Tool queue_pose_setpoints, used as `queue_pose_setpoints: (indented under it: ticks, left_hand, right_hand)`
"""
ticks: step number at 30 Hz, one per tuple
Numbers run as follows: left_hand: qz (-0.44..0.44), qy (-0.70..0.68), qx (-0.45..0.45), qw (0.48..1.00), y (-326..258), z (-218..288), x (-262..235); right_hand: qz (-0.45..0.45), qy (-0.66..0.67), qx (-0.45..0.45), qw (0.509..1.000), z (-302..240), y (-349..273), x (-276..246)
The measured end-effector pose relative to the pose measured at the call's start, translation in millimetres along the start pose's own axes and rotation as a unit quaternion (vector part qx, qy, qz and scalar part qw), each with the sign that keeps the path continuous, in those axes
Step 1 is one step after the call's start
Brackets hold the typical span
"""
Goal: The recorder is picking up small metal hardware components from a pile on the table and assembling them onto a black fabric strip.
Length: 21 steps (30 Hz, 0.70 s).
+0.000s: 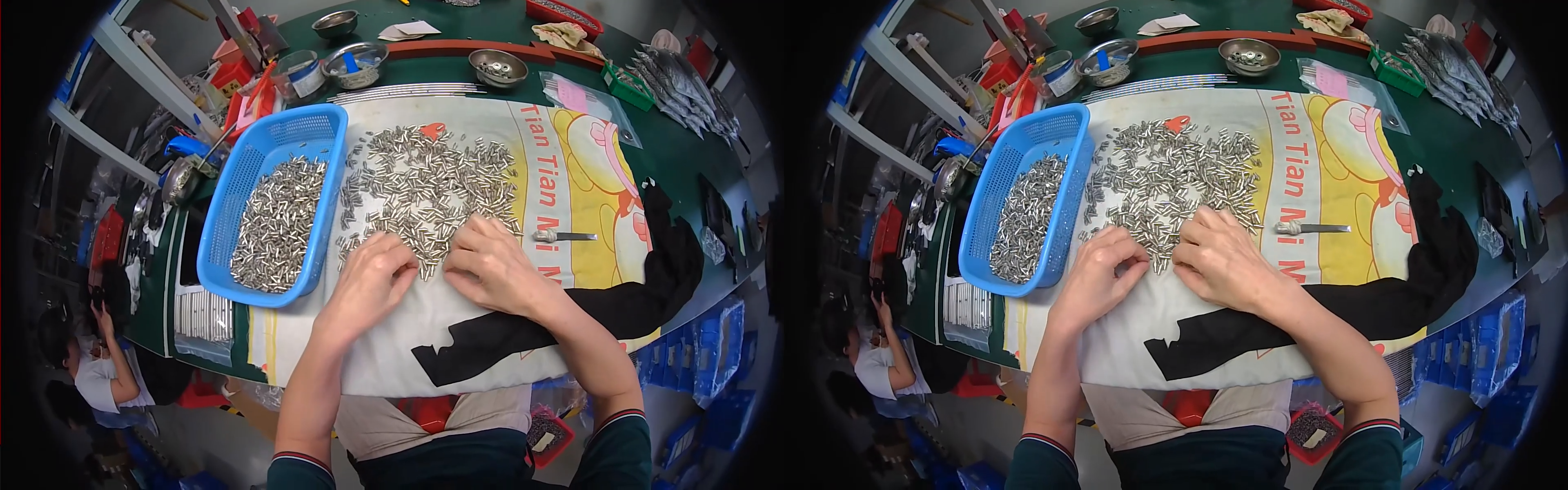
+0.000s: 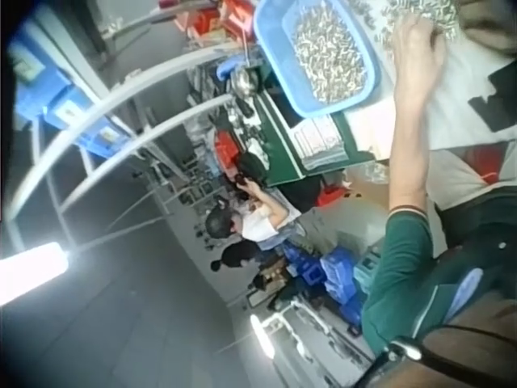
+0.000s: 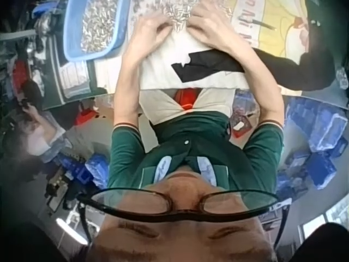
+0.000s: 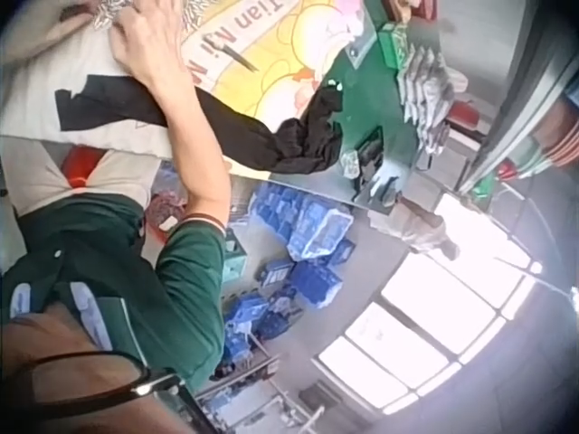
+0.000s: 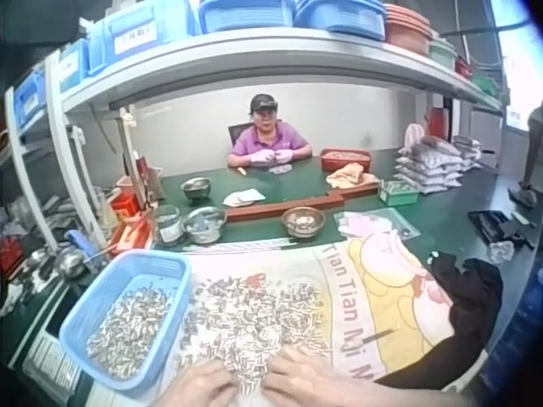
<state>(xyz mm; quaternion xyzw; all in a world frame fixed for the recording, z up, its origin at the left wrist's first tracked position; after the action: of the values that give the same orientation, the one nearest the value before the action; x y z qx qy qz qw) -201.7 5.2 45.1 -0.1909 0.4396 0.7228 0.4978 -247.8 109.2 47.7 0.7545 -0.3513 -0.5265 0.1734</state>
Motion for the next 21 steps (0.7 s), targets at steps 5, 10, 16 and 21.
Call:
queue_pose_setpoints:
  ticks: [5,10,16,21]
  left_hand:
    - [0.011,-0.016,0.025,0.999,-3,6,2]
    - [0.004,-0.006,0.051,0.999,-4,10,5]
    - [-0.006,0.025,0.080,0.996,-7,12,9]
    - [-0.004,0.008,0.082,0.997,-5,15,7]
  right_hand:
    - [-0.030,-0.028,-0.031,0.999,-8,-3,6]
    - [-0.009,-0.030,-0.043,0.999,-10,-1,10]
    - [-0.035,-0.043,-0.040,0.998,-8,-5,14]
    - [-0.007,-0.038,-0.058,0.998,-16,-2,11]
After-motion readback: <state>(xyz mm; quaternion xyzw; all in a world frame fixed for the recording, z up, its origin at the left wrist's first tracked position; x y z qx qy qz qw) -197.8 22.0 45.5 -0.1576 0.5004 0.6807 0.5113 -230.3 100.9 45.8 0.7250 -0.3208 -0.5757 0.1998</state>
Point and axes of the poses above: each hand's wrist, its own y-axis towards the middle knuckle, its own x-axis out of the palm, z = x × y, the point moved 8 cm from there along y, towards the middle knuckle, and after that the axes turned 14 degrees about z, right-handed, at the moved point
